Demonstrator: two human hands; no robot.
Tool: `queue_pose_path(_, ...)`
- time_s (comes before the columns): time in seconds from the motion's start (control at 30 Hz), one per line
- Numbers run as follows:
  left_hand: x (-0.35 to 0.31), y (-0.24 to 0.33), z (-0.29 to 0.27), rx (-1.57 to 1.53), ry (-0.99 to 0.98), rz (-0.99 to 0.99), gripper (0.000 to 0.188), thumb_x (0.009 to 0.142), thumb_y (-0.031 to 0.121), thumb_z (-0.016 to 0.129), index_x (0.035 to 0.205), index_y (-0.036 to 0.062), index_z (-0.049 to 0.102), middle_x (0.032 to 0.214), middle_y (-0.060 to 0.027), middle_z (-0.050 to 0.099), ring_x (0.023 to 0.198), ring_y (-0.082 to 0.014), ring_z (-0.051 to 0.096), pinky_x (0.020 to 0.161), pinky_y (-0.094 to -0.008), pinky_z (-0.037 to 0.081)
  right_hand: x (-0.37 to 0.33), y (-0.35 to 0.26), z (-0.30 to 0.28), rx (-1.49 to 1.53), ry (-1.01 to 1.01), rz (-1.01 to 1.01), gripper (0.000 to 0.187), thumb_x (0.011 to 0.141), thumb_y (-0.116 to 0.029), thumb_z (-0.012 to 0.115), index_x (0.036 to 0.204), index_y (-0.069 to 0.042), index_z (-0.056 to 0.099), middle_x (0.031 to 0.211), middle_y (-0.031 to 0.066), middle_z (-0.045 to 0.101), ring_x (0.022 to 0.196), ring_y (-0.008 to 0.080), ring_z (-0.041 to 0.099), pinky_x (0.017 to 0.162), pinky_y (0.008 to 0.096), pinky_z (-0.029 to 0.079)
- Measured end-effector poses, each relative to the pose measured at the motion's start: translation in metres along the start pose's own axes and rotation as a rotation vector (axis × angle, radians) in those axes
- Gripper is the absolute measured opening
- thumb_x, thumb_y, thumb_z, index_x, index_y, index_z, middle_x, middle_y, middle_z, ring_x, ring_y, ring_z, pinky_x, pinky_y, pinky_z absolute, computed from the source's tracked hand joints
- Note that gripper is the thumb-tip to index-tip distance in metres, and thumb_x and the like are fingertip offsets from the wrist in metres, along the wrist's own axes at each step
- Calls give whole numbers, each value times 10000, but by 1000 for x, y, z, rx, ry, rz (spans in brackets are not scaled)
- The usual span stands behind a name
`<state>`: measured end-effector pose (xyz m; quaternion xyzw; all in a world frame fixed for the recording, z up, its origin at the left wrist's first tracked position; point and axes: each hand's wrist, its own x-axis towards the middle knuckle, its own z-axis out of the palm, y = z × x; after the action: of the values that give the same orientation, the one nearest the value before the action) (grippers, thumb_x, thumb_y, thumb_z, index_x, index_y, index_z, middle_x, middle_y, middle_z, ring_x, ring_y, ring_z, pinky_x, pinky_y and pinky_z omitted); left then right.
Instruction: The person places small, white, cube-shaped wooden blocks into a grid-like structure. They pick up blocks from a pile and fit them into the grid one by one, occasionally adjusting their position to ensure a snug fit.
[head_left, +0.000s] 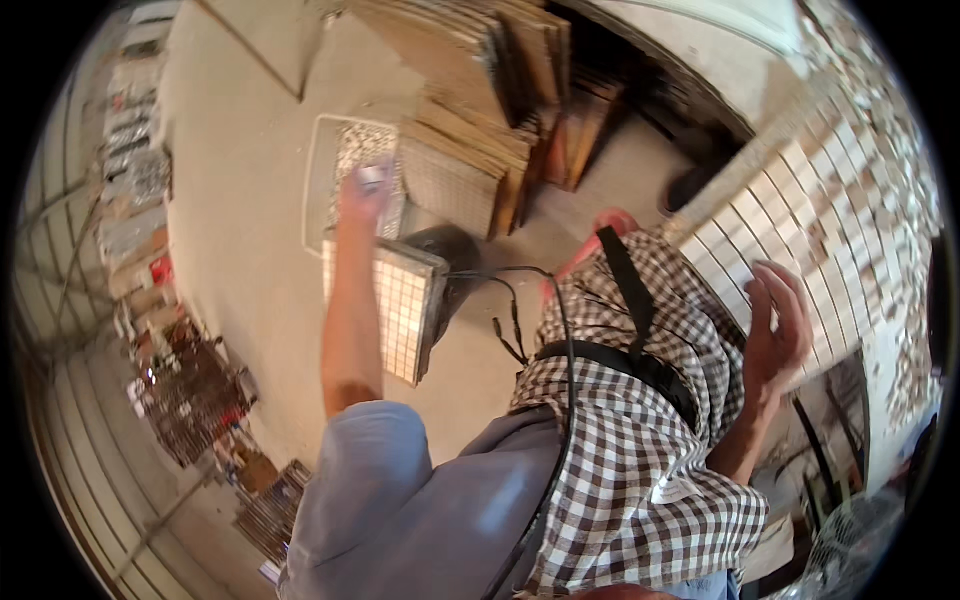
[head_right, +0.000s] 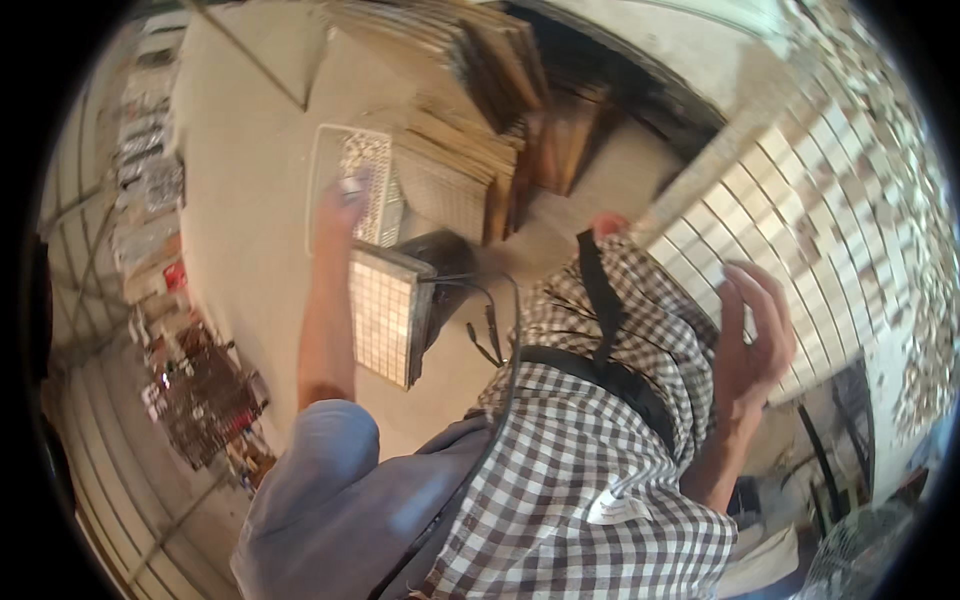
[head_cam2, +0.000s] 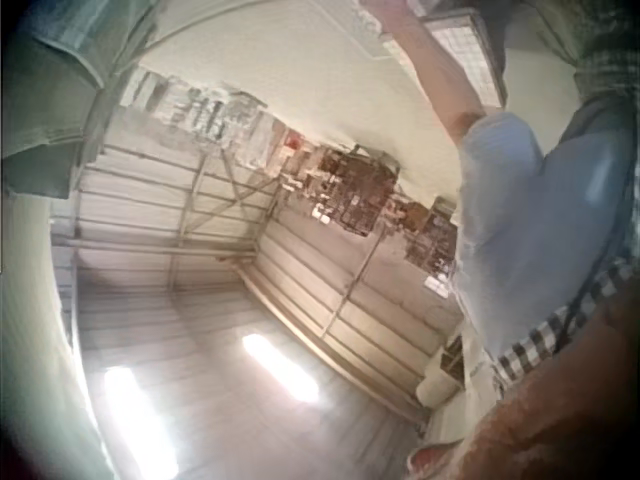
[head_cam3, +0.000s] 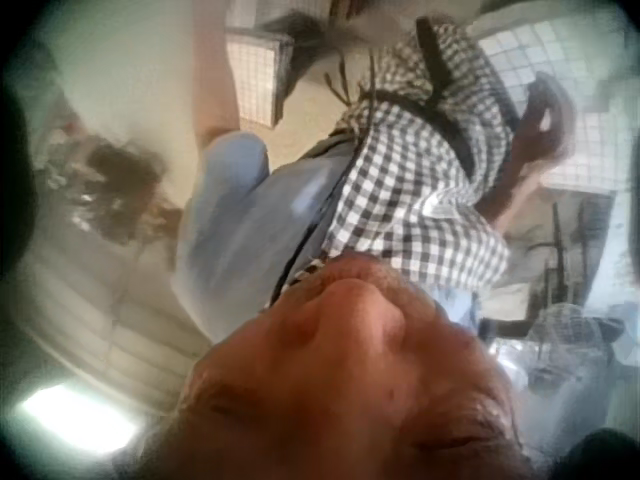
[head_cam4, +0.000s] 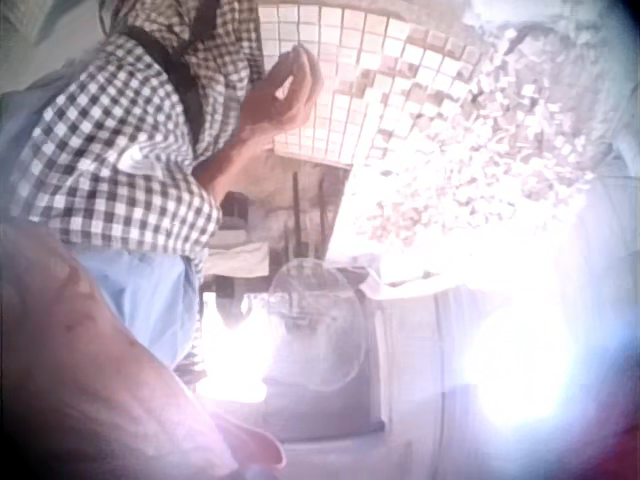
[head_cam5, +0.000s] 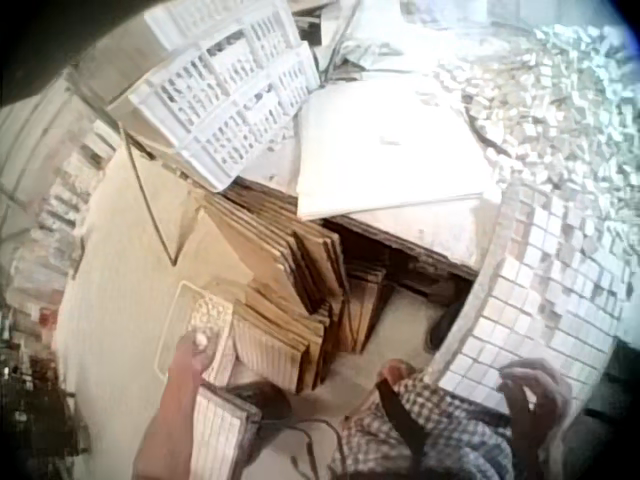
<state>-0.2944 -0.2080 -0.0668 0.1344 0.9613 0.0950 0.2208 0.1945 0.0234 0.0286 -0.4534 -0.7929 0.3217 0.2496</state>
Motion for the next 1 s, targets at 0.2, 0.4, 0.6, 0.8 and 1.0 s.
queue_pose_path(0.2, 55, -119, 25, 136, 184, 98, 703, 868, 376, 901, 1371, -48, 656, 1316, -224, 724, 1211, -338, 705, 1065, -467, 554, -3, 32, -12, 32, -5, 22, 155, 901, 51, 764, 1045, -4, 763, 1053, 140, 760, 943, 297, 749, 831, 366, 593)
queue_pose_path(0.4, 31, 5, 78, -1059, -20, -159, 584, 1018, 197, 715, 1510, -58, 530, 1389, -231, 666, 1202, -347, 700, 1001, -420, 598, -2, 51, -30, 8, 117, -17, 131, 923, 10, 771, 1053, -4, 768, 1028, 142, 766, 882, 262, 754, 739, 345, 605)
queue_pose_path(0.6, -105, 213, 90, -602, -37, 587, 284, 1004, 118, 719, 1271, 31, 762, 1131, -73, 774, 934, -147, 712, 835, -274, 566, 23, 70, -51, -131, 232, 57, 147, 951, -55, 760, 1094, -33, 785, 998, 108, 764, 789, 198, 724, 643, 314, 579)
queue_pose_path(0.8, -198, 327, 110, -420, 37, 1353, 200, 916, 80, 784, 1116, 84, 788, 1004, -77, 743, 910, -242, 721, 799, -351, 589, 34, 81, -54, -166, 308, 94, 132, 916, -55, 777, 1046, -39, 794, 935, 93, 735, 757, 230, 693, 656, 344, 554)
queue_pose_path(1.0, -232, 363, 128, -238, 69, 1558, 215, 846, 101, 834, 1055, 87, 786, 924, -76, 681, 865, -276, 677, 737, -401, 550, 29, 84, -58, -191, 358, 117, 157, 882, -69, 807, 1039, -54, 801, 939, 86, 737, 825, 249, 706, 735, 373, 566)
